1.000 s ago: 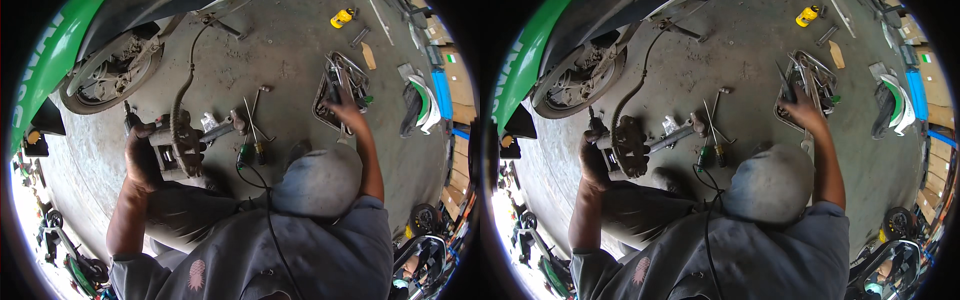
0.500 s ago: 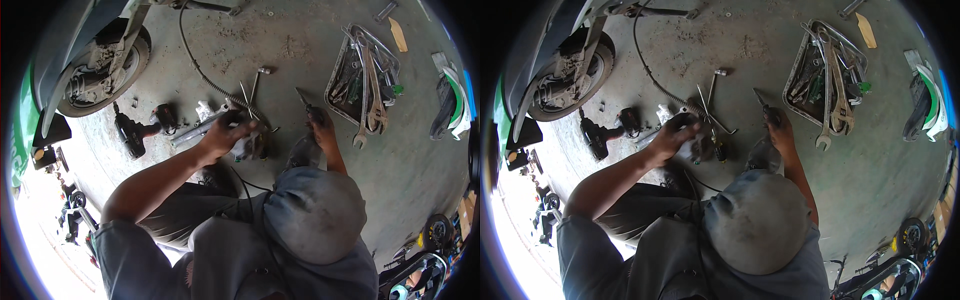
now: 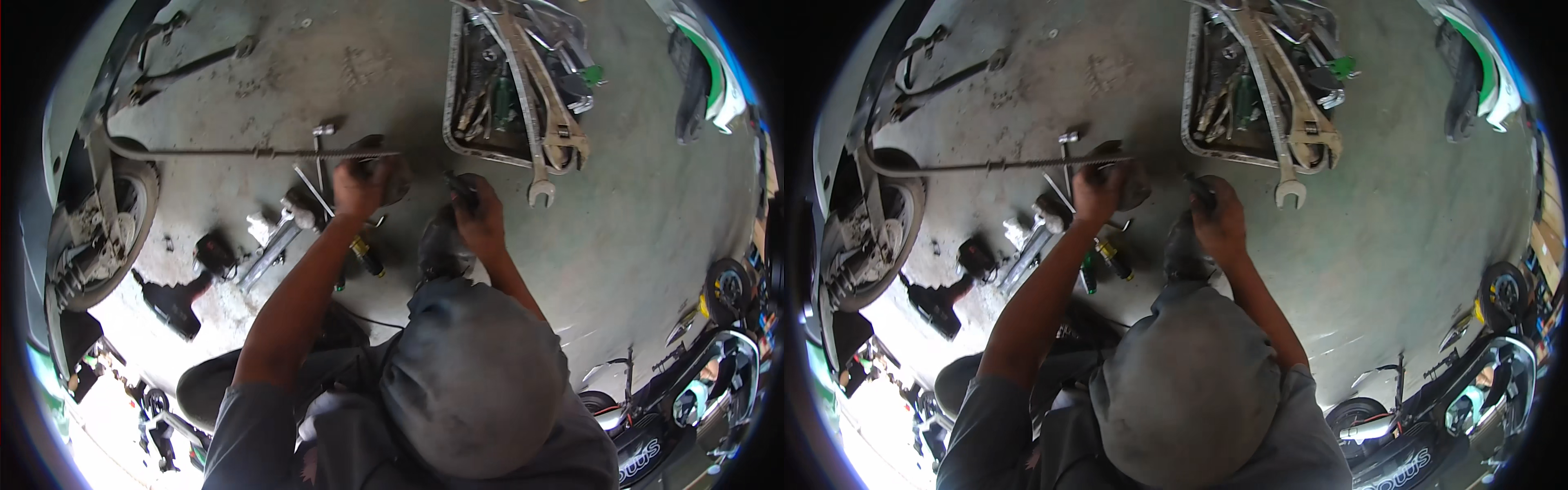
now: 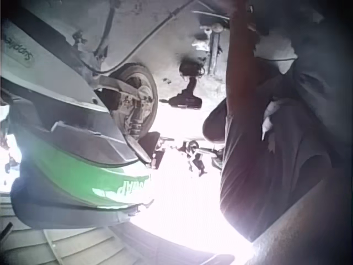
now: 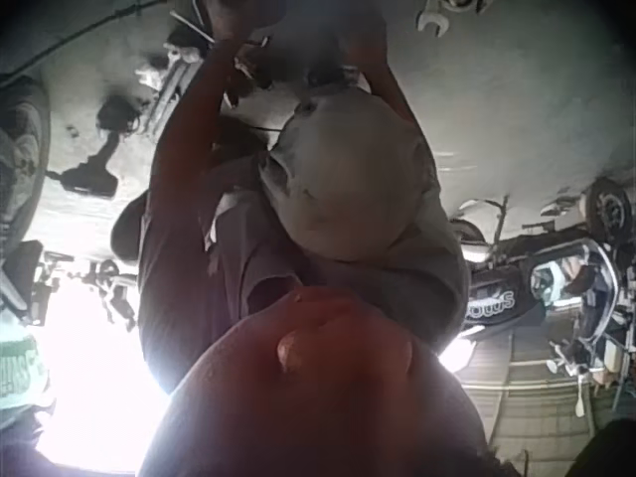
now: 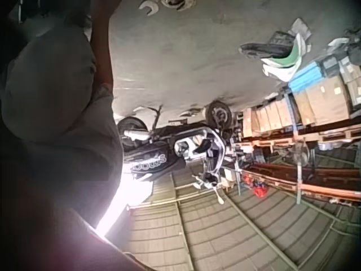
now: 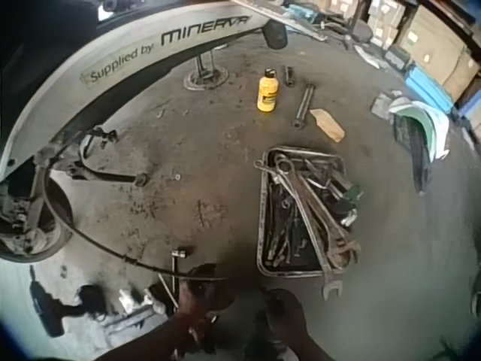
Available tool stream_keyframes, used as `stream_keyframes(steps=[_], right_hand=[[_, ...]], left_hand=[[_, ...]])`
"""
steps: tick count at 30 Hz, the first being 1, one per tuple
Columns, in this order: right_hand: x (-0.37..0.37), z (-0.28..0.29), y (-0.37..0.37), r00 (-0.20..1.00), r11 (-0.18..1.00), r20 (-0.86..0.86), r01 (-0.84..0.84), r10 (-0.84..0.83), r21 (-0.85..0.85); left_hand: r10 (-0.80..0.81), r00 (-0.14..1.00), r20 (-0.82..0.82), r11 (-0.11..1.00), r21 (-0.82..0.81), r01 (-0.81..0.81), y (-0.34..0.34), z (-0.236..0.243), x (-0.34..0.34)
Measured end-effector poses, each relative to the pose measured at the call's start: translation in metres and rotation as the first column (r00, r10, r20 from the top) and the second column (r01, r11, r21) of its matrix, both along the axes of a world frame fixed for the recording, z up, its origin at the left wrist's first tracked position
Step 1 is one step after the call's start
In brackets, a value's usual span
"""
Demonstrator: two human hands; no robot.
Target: The person removes a brake caliper from a motorcycle using a power tool, then cleans the caliper housing and brake pads with a wire brush and screwdriver by hand.
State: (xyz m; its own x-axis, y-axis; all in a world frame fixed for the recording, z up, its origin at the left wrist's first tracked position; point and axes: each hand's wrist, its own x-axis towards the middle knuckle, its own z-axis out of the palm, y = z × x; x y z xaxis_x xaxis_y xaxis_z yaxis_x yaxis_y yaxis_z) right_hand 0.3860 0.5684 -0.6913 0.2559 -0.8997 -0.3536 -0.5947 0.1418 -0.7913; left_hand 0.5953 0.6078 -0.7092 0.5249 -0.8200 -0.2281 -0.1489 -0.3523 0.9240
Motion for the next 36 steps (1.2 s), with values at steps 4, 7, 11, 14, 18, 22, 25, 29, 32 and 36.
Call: stream_keyframes(steps=[4, 7, 11, 14, 18, 22, 25, 29, 32, 36], right_hand=[[-0.001, -0.005, 0.008, 0.976, 0.968, -0.219, -0.073, 0.019, -0.241], [-0.003, 0.004, -0.002, 0.955, 0.959, -0.258, -0.199, 0.143, -0.202], [-0.005, -0.005, -0.001, 0.962, 0.969, -0.25, -0.159, 0.109, -0.191], [-0.005, -0.003, -0.006, 0.965, 0.955, -0.252, -0.137, 0.069, -0.264], [-0.013, 0.014, -0.043, 0.938, 0.939, -0.34, -0.053, -0.069, -0.339], [-0.06, 0.022, -0.143, 0.916, 0.693, -0.163, 0.153, -0.368, -0.705], [-0.101, 0.011, -0.21, 0.849, 0.773, -0.076, 0.436, -0.523, -0.461], [-0.123, -0.033, -0.25, 0.715, 0.79, 0.409, 0.612, -0.568, 0.027], [-0.131, -0.032, -0.258, 0.662, 0.764, 0.431, 0.636, -0.613, 0.109], [-0.139, -0.048, -0.268, 0.591, 0.747, 0.469, 0.595, -0.657, 0.296]], left_hand=[[-0.268, 0.962, 0.05, 0.958, 0.116, 0.261, 0.008, 0.013, 0.014], [-0.356, 0.932, 0.065, 0.933, 0.083, 0.35, 0.016, 0.014, 0.007], [-0.357, 0.933, 0.057, 0.931, 0.102, 0.35, 0.014, 0.02, -0.005], [-0.298, 0.954, -0.009, 0.953, 0.057, 0.298, 0.02, 0.003, -0.01], [-0.076, 0.977, -0.199, 0.977, 0.18, 0.113, 0.013, -0.002, -0.004], [0.243, 0.833, -0.497, 0.937, 0.342, -0.069, -0.004, 0.008, 0.008], [0.35, 0.527, -0.774, 0.907, 0.42, 0.014, -0.01, 0.005, 0.013], [0.465, 0.179, -0.867, 0.87, 0.485, 0.089, -0.015, 0.018, 0.002], [0.446, 0.168, -0.879, 0.87, 0.469, 0.149, -0.019, 0.02, -0.009], [0.465, 0.153, -0.872, 0.866, 0.484, 0.127, -0.016, 0.018, -0.021]])
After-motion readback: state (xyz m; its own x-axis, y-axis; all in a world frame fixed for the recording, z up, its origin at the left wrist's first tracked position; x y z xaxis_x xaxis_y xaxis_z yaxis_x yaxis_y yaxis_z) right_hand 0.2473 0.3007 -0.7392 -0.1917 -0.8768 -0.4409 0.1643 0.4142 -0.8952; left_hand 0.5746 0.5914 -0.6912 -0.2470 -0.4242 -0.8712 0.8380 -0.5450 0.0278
